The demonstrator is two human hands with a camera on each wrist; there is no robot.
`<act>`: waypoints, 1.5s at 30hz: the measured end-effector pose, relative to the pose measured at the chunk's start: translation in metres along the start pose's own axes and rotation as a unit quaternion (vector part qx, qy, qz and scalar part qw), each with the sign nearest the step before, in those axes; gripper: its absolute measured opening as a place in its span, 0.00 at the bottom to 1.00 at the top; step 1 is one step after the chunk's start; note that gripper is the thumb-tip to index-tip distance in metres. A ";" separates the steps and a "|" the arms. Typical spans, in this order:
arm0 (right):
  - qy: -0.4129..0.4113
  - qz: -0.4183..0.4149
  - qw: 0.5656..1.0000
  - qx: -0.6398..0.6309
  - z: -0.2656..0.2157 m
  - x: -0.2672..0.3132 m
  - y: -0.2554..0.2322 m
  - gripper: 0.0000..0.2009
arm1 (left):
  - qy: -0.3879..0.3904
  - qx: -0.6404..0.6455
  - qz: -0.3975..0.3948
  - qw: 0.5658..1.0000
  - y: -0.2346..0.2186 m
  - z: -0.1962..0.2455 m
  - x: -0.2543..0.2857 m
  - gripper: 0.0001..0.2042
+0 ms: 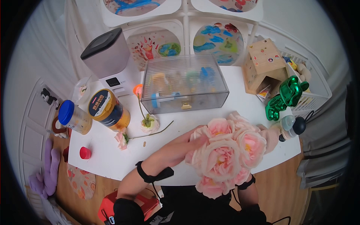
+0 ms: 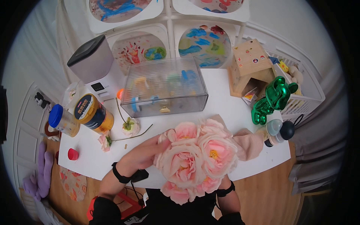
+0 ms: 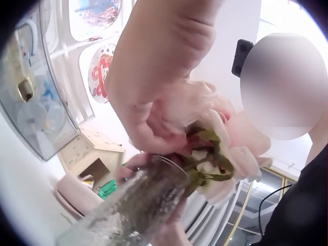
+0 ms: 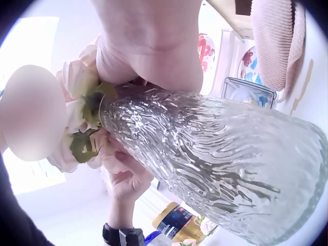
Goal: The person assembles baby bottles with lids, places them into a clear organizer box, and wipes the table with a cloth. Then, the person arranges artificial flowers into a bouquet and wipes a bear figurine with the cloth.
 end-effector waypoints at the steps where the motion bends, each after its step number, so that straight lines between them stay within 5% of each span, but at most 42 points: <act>1: -0.001 0.004 1.000 0.001 -0.001 -0.005 0.002 0.39 | -0.017 -0.035 0.022 0.999 -0.005 0.003 -0.003 0.29; 6: -0.004 0.018 1.000 0.005 -0.002 -0.003 0.005 0.39 | -0.027 -0.135 0.069 0.988 0.013 0.029 -0.013 0.24; 8: -0.005 0.022 1.000 0.005 -0.006 -0.005 0.004 0.39 | 0.048 -0.355 0.058 0.932 0.026 0.041 -0.013 0.19; 14: -0.014 0.039 0.999 0.006 -0.008 -0.015 -0.001 0.39 | 0.058 -0.164 0.082 0.981 0.018 0.029 -0.017 0.21; 18: -0.023 0.067 0.997 0.010 -0.014 -0.039 -0.003 0.39 | 0.061 -0.168 0.091 0.980 0.007 0.030 -0.014 0.21; 20: -0.029 0.087 0.996 0.012 -0.015 -0.051 0.004 0.39 | 0.197 -0.348 0.154 0.904 0.010 0.059 -0.007 0.25; 21: -0.032 0.097 0.995 0.013 -0.015 -0.045 0.002 0.39 | 0.192 -0.351 0.145 0.905 0.020 0.064 -0.008 0.25; 23: -0.037 0.114 0.993 0.015 -0.017 -0.043 -0.002 0.39 | 0.373 -0.506 0.067 0.775 0.075 0.098 0.008 0.26; 24: -0.038 0.121 0.992 0.016 -0.019 -0.048 -0.003 0.39 | 0.371 -0.506 0.060 0.776 0.090 0.099 0.010 0.26; 26: -0.041 0.130 0.990 0.017 -0.016 -0.047 0.007 0.39 | 0.366 -0.702 -0.110 0.602 0.134 0.068 0.010 0.27; 29: -0.046 0.143 0.989 0.014 -0.020 0.000 -0.018 0.39 | 0.368 -0.741 -0.110 0.550 0.135 0.057 0.000 0.24; 36: -0.056 0.166 0.985 0.009 -0.005 0.012 0.011 0.39 | 0.308 -0.739 -0.113 0.588 0.130 0.057 0.001 0.25; 45: -0.036 0.209 0.977 -0.015 0.000 0.029 0.015 0.38 | 0.302 -0.768 -0.084 0.559 0.129 0.051 0.003 0.26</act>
Point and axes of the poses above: each hand's wrist, its own x-axis away from the middle knuckle, its own y-axis out of the palm, z = x × y, the point moved 7 cm from there along -x, towards the middle knuckle, and after that the axes turned 11 degrees about z, right-handed, at the moved point
